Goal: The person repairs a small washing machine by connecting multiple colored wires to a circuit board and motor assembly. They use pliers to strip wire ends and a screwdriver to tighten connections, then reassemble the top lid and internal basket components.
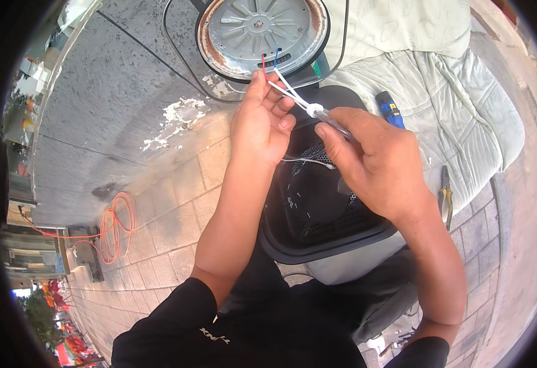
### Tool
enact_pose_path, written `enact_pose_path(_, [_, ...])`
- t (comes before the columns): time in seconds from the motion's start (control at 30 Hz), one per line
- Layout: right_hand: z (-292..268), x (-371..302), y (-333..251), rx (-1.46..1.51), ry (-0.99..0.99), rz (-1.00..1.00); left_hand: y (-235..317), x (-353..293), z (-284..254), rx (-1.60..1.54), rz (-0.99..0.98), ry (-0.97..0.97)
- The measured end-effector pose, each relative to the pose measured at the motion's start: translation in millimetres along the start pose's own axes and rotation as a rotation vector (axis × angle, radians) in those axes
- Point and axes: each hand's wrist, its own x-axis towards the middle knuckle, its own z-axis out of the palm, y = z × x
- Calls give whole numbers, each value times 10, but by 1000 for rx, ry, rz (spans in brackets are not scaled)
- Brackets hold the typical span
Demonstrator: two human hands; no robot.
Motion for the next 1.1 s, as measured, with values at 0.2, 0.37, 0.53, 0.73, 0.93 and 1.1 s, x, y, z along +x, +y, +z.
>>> enact_pose_path(0.2, [186,99,-178,-477,83,-405,-168,-91,-74,7,16,-141])
enact_pose_path(0.37, [375,209,-181,-739,48,-471,-158,44,-170,-83,-22,-201])
enact_pose_path(0.53, [541,364,-172,-818,41,-508,-56,17,-166,-157,-46,-283])
enact_pose_path(0.73, [606,461,-224,-881,28,-524,-2,101,-263,-307,-126,-345])
enact_pose_path(0.93, [598,440,-302,-848,75,-392,-46,91,-224,-301,-74,-359])
enact_pose_path(1.1, [589,494,-395,-775,31,-268,5,92,-224,-327,-158,-370])
